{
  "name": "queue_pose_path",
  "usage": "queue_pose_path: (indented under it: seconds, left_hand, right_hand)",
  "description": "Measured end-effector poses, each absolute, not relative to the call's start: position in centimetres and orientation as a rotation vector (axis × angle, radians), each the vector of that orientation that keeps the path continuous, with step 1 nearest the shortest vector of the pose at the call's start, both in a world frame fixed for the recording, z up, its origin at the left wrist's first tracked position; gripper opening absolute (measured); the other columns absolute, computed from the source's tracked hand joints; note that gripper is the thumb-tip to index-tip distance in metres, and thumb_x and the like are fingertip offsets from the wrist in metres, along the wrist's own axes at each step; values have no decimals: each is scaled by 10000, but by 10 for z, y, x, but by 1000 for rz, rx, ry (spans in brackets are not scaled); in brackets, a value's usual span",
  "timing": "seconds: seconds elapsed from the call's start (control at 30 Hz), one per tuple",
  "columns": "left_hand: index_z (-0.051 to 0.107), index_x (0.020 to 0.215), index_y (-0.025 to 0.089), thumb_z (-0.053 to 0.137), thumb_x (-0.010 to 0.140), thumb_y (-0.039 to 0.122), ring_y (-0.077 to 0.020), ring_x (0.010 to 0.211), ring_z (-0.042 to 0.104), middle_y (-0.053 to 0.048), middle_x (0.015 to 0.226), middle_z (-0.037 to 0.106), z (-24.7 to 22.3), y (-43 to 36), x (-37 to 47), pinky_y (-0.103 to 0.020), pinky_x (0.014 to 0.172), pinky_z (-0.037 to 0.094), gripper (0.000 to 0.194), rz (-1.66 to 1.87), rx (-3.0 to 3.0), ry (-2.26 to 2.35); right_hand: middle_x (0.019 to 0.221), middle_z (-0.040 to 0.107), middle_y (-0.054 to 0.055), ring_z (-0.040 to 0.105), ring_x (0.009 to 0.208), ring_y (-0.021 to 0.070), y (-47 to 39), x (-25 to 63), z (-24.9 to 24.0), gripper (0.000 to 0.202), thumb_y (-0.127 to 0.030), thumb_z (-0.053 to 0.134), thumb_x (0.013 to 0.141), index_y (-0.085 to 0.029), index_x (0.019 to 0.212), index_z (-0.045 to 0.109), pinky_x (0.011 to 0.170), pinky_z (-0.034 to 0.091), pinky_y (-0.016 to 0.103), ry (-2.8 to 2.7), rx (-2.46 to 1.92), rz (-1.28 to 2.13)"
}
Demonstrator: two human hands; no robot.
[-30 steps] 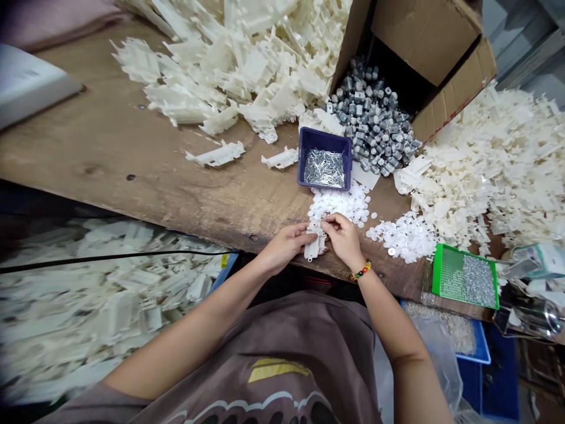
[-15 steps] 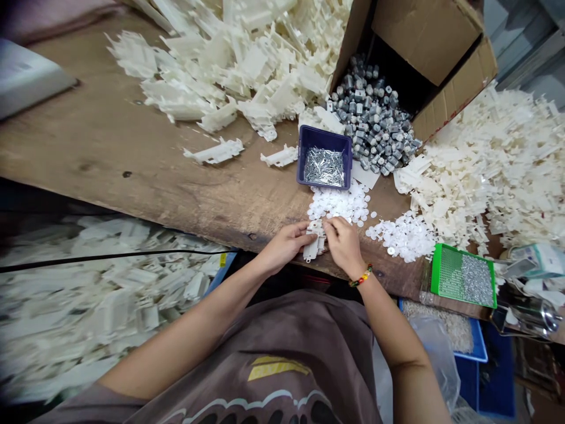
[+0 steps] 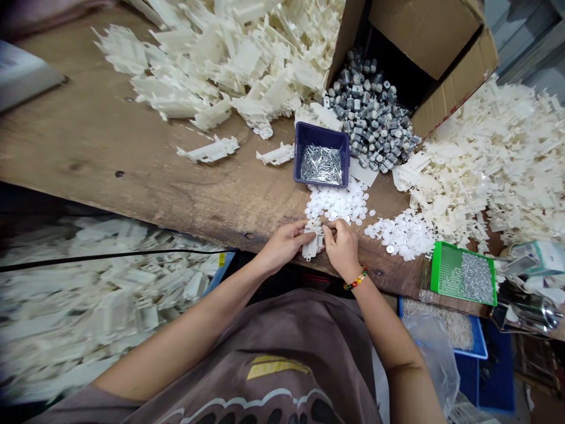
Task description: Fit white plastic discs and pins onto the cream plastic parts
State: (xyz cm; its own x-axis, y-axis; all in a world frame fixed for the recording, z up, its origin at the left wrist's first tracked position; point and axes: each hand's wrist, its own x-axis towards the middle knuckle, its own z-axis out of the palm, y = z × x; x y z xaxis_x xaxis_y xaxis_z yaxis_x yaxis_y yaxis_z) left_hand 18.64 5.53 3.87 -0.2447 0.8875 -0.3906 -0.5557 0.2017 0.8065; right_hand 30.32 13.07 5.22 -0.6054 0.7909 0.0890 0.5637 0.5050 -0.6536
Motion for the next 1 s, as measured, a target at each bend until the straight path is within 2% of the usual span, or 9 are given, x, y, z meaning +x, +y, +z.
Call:
queue_pose_path:
  seconds: [0.13, 0.3, 0.43, 0.53, 0.77, 0.87, 1.0]
  left_hand:
    - [633, 893, 125, 658, 657, 234, -114, 547, 553, 13, 647, 634, 39, 54, 186, -207, 514, 411, 262, 1409, 452, 1206]
    - [620, 971, 121, 648, 656, 237, -148, 593, 609, -3, 676, 670, 40, 54, 185, -258, 603, 474, 337, 1388, 370, 1155]
    - [598, 997, 123, 659, 632, 191, -159, 613, 639, -8, 705, 690, 40, 54, 184, -270, 626, 493, 376, 1369, 347, 1141]
    - [585, 1014, 116, 682, 615, 202, -164, 597, 641, -18, 712, 690, 40, 53, 184, -284, 620, 498, 420, 1374, 327, 1131]
    - [582, 984, 126, 680, 620, 195, -165, 605, 644, -19, 717, 686, 40, 53, 184, -293, 639, 501, 384, 1391, 314, 1116]
    - [590, 963, 124, 677, 626, 190, -147, 607, 629, -20, 724, 690, 41, 53, 185, -250, 601, 477, 354, 1398, 335, 1141]
    - [597, 934, 133, 663, 624, 165, -122, 579, 600, -9, 715, 688, 42, 53, 185, -223, 567, 458, 318, 1401, 332, 1132]
  right_hand:
    - [781, 611, 59, 559, 762, 189, 127, 300, 59, 159, -230, 432, 875, -207, 746, 522, 720, 408, 300, -2612, -1059, 587]
    - [696, 612, 16, 562, 668, 159, 140, 301, 67, 280, -333, 369, 934, -214, 757, 550, 650, 402, 263, -2542, -1095, 881]
    - [913, 637, 70, 579, 835, 193, 155, 292, 65, 156, -286, 459, 897, -203, 908, 590, 714, 403, 283, -2628, -1086, 533]
    - [930, 610, 96, 558, 871, 218, 159, 284, 64, 105, -212, 487, 863, -188, 856, 589, 718, 407, 306, -2751, -1028, 376]
    - [826, 599, 25, 574, 807, 156, 147, 298, 71, 120, -230, 524, 843, -218, 724, 530, 720, 453, 275, -2422, -887, 861]
    - [799, 592, 26, 571, 805, 160, 140, 302, 70, 140, -196, 539, 822, -218, 686, 512, 744, 453, 286, -2439, -833, 860]
    - [854, 590, 53, 569, 851, 171, 132, 303, 66, 164, -209, 457, 877, -220, 746, 554, 784, 458, 297, -2564, -824, 720]
